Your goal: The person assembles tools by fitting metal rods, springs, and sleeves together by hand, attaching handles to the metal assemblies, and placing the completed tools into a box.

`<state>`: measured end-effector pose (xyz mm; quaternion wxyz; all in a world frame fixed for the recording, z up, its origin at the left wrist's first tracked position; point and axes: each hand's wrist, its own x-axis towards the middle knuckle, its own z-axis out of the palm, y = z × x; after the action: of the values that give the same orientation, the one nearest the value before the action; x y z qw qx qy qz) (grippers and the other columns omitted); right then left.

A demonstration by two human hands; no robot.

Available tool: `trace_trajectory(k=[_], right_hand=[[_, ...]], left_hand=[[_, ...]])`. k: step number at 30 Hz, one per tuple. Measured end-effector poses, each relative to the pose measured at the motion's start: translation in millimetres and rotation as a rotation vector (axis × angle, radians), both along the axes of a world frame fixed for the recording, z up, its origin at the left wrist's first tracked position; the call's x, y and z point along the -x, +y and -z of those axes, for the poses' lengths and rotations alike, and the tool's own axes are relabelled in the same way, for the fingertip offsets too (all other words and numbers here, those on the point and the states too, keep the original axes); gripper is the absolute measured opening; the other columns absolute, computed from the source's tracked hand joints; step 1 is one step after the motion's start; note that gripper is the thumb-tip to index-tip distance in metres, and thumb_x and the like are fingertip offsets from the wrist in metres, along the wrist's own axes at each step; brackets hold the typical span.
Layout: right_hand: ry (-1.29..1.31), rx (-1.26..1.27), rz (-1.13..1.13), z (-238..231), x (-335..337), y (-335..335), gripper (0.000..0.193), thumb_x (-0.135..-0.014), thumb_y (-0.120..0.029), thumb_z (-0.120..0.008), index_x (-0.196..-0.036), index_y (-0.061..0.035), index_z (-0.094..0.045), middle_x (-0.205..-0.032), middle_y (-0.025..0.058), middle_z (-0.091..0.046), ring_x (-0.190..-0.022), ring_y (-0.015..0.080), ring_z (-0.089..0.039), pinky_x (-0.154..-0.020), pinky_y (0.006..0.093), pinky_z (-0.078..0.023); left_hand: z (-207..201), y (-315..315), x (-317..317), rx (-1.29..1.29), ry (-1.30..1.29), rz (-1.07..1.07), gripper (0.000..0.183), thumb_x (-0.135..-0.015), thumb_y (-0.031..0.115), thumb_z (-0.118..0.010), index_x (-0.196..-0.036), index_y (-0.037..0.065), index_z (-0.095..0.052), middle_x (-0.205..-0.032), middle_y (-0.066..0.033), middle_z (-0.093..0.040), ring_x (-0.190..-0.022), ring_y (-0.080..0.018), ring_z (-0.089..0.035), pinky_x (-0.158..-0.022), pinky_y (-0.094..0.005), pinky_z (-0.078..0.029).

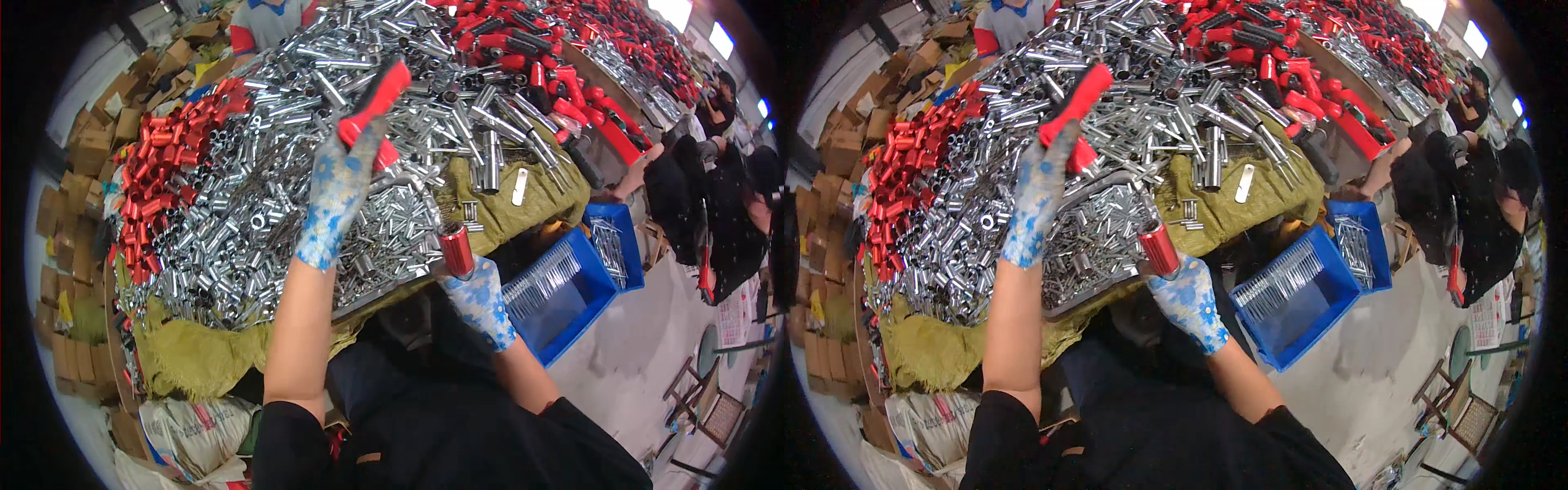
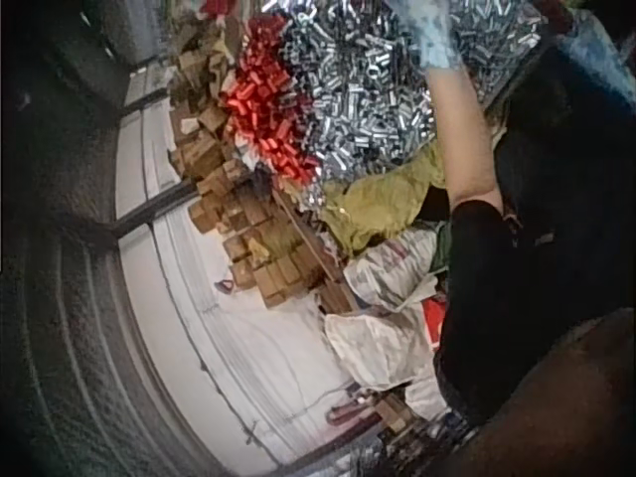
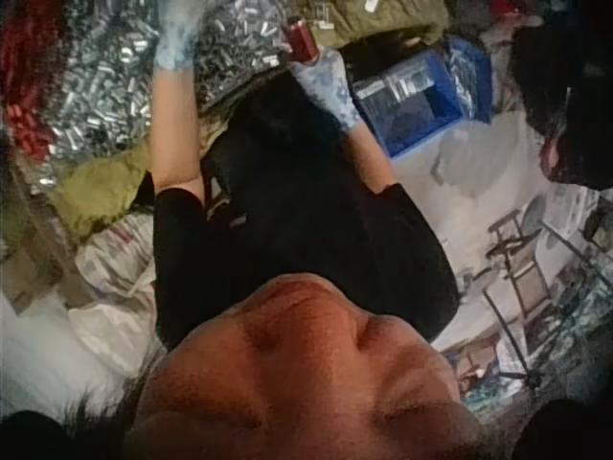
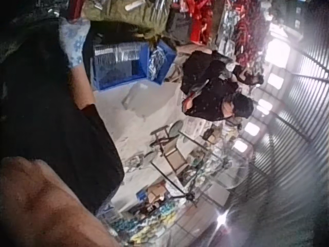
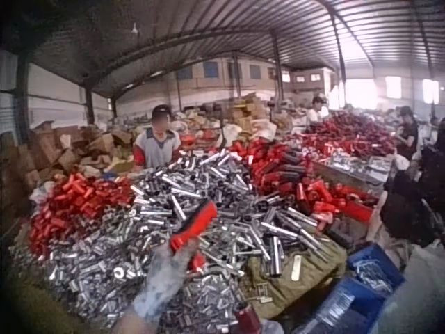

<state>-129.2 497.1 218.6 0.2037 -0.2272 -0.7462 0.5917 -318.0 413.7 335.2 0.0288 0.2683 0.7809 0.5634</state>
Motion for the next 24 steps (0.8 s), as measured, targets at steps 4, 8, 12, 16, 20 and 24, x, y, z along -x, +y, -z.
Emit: trace_trajectory(k=[4,8,12,16,20,24], right_hand=[[0.002,0.056,0.119,0,-4,25,0.019,-0.078,-0.019,-0.07,-0.079,-0.0021,-0.062,-0.06,0.0048,-0.057,-0.057,0.011,-0.052,-0.055,0.0302,-0.043],[-0.036,0.049,0.27,-6,-3,51,0.024,-0.078,-0.019,-0.07,-0.067,-0.0047,-0.055,-0.058,-0.0041,-0.048,-0.056,0.0051,-0.041,-0.049,0.0274,-0.035],[0.018,0.083,0.299,-3,8,81,0.024,-0.079,-0.02,-0.07,-0.067,-0.0066,-0.055,-0.056,-0.005,-0.048,-0.053,0.0046,-0.041,-0.048,0.0266,-0.033],[0.135,0.199,0.357,3,30,105,0.025,-0.081,-0.022,-0.07,-0.066,-0.0074,-0.056,-0.055,-0.0057,-0.047,-0.05,0.004,-0.04,-0.045,0.0258,-0.031],[0.0,0.31,0.356,9,40,121,0.025,-0.082,-0.024,-0.069,-0.067,-0.0076,-0.056,-0.055,-0.0051,-0.048,-0.05,0.0046,-0.041,-0.044,0.0253,-0.031],[-0.01,0.262,0.324,8,39,124,0.024,-0.081,-0.023,-0.067,-0.069,-0.0059,-0.056,-0.055,-0.0031,-0.047,-0.049,0.0066,-0.042,-0.044,0.0282,-0.033]], left_hand=[[12,39,17,0.393,0.029,0.097,0.047,-0.081,0.047,-0.064,-0.099,0.004,-0.065,-0.082,-0.0103,-0.067,-0.076,-0.021,-0.065,-0.073,-0.035,-0.049],[16,78,23,0.52,0.003,0.271,0.054,-0.078,0.052,-0.065,-0.103,0.004,-0.065,-0.088,-0.0154,-0.067,-0.084,-0.0253,-0.065,-0.079,-0.0366,-0.047],[6,115,27,0.882,0.332,0.308,0.052,-0.076,0.045,-0.066,-0.109,0.005,-0.062,-0.105,-0.0189,-0.064,-0.099,-0.0309,-0.062,-0.087,-0.0411,-0.046],[19,154,42,0.959,0.792,0.164,0.046,-0.076,0.029,-0.065,-0.116,0.008,-0.057,-0.107,-0.0164,-0.062,-0.098,-0.0309,-0.061,-0.082,-0.0421,-0.049],[14,218,50,0.642,0.964,0.274,0.032,-0.073,0.019,-0.064,-0.102,0.008,-0.057,-0.103,-0.0149,-0.061,-0.098,-0.0312,-0.06,-0.08,-0.0432,-0.05],[5,294,54,0.606,1.154,0.289,0.04,-0.076,0.018,-0.063,-0.114,0.008,-0.055,-0.115,-0.0117,-0.056,-0.107,-0.0276,-0.056,-0.082,-0.0406,-0.049]])
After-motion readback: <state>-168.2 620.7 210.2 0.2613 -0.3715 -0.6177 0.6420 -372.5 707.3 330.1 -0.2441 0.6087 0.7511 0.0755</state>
